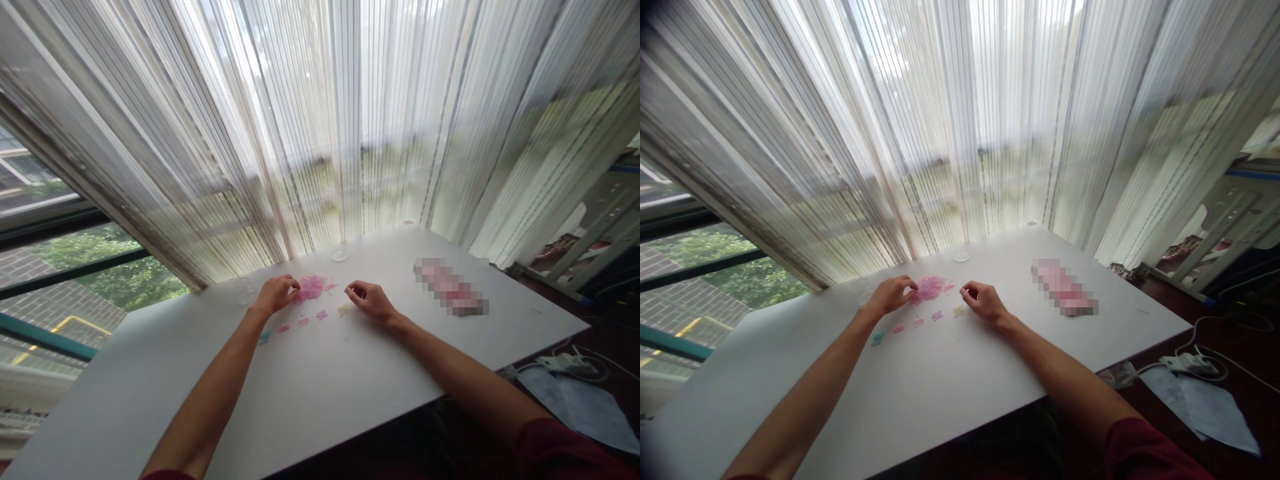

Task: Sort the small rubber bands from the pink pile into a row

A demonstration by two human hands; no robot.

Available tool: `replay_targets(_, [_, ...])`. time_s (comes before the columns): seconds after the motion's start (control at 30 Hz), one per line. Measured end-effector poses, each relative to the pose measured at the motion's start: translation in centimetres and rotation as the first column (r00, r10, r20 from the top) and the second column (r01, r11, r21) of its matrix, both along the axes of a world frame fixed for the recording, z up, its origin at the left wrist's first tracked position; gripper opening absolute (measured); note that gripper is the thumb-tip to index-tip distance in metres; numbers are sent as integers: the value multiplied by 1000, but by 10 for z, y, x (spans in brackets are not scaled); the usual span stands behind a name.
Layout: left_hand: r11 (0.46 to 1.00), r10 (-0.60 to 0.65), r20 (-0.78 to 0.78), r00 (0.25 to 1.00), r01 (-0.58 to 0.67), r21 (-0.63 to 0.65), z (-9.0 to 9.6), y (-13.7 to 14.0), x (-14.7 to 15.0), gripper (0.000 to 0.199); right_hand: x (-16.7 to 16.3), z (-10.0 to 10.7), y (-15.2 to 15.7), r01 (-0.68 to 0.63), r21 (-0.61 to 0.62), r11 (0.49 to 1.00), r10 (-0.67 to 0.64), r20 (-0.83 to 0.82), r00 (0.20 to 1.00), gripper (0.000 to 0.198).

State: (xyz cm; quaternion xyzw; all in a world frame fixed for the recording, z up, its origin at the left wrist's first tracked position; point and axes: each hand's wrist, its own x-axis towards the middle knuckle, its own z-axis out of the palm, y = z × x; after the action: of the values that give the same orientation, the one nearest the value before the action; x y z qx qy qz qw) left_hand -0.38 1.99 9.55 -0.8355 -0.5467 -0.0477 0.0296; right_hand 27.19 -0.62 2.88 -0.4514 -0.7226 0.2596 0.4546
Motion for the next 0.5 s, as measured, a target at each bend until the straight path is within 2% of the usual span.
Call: replay_targets(0.5, [1000, 30, 76, 997, -30, -8, -1, -2, -3, 17, 0, -1, 1, 0, 4, 1000, 0, 4, 1000, 26])
